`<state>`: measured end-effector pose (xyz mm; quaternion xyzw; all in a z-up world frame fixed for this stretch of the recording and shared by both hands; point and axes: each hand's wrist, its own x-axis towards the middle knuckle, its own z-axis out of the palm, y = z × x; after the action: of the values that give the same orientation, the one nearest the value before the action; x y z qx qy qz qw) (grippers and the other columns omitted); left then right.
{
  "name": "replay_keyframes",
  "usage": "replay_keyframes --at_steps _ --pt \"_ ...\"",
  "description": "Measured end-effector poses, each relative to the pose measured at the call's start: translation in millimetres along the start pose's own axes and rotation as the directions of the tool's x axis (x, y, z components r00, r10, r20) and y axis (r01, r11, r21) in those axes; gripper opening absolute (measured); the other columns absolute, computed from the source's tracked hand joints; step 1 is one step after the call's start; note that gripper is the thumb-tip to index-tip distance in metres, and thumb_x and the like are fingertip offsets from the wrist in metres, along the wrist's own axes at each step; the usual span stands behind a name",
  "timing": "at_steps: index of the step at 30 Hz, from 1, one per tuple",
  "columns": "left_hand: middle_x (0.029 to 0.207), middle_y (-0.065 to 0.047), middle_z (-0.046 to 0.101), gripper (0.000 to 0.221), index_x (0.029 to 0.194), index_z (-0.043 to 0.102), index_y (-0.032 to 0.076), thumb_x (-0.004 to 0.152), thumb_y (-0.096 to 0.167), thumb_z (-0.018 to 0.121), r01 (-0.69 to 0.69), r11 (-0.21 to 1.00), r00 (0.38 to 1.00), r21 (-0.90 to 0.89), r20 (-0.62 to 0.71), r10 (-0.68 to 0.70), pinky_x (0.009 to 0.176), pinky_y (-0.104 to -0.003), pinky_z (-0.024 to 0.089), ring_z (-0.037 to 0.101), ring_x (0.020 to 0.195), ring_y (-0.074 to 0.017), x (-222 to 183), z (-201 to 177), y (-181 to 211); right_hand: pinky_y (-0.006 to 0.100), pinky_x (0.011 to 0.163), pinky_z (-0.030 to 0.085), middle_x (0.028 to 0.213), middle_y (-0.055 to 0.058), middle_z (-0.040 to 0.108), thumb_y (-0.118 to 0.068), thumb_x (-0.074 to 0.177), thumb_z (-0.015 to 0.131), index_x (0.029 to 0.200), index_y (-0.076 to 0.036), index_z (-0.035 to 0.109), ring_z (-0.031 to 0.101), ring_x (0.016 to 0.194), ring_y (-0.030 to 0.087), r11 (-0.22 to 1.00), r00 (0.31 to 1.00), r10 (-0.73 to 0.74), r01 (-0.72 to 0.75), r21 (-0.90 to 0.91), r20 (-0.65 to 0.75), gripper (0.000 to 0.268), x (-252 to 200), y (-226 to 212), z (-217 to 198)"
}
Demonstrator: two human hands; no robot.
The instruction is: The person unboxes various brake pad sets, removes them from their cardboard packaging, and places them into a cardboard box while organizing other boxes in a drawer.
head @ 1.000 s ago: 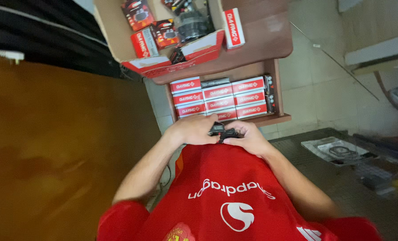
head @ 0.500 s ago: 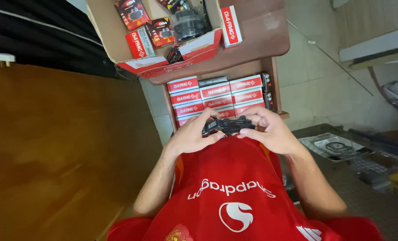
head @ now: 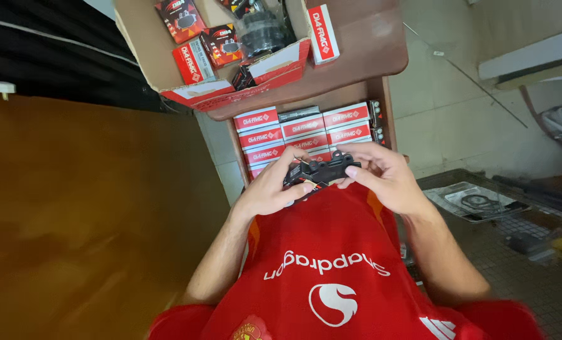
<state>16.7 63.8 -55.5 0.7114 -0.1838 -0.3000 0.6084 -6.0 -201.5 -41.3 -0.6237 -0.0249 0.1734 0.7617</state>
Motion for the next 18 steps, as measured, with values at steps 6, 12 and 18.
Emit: replay_keyframes --at_steps 6,12,18 --pt "0.088 -0.025 0.074 0.045 0.126 0.050 0.013 0.088 0.028 0.070 -0.063 0.996 0.998 0.059 -0.017 0.064 0.068 -0.053 0.054 0.069 0.080 -0.0496 7.5 9.8 -4.2 0.039 0.063 0.064 0.084 0.019 0.071 -0.001 0.088 0.073 0.117 0.002 0.073 0.076 0.071 0.026 0.878 0.987 -0.140 0.163 -0.450 0.084 0.030 8.6 -46.6 11.9" --pt "0.089 -0.019 0.075 0.050 0.126 0.050 0.015 0.085 0.032 0.074 -0.054 0.995 0.996 0.079 -0.061 0.059 0.067 -0.049 0.055 0.072 0.076 -0.0436 11.0 18.7 3.8 0.040 0.064 0.063 0.079 0.014 0.065 -0.006 0.088 0.076 0.113 -0.003 0.077 0.066 0.068 0.024 0.798 0.970 -0.125 0.223 -0.560 0.209 0.025 17.9 -63.7 20.3" --pt "0.089 -0.022 0.072 0.052 0.124 0.051 0.015 0.083 0.037 0.074 -0.152 0.988 0.979 -0.017 -0.139 0.148 0.065 -0.048 0.055 0.070 0.074 -0.0426 16.4 25.6 -13.6 0.040 0.069 0.066 0.103 0.018 0.070 -0.002 0.085 0.078 0.116 0.002 0.072 0.076 0.077 0.025 0.922 0.978 -0.184 0.206 -0.329 0.095 0.032 9.9 -34.4 14.0"
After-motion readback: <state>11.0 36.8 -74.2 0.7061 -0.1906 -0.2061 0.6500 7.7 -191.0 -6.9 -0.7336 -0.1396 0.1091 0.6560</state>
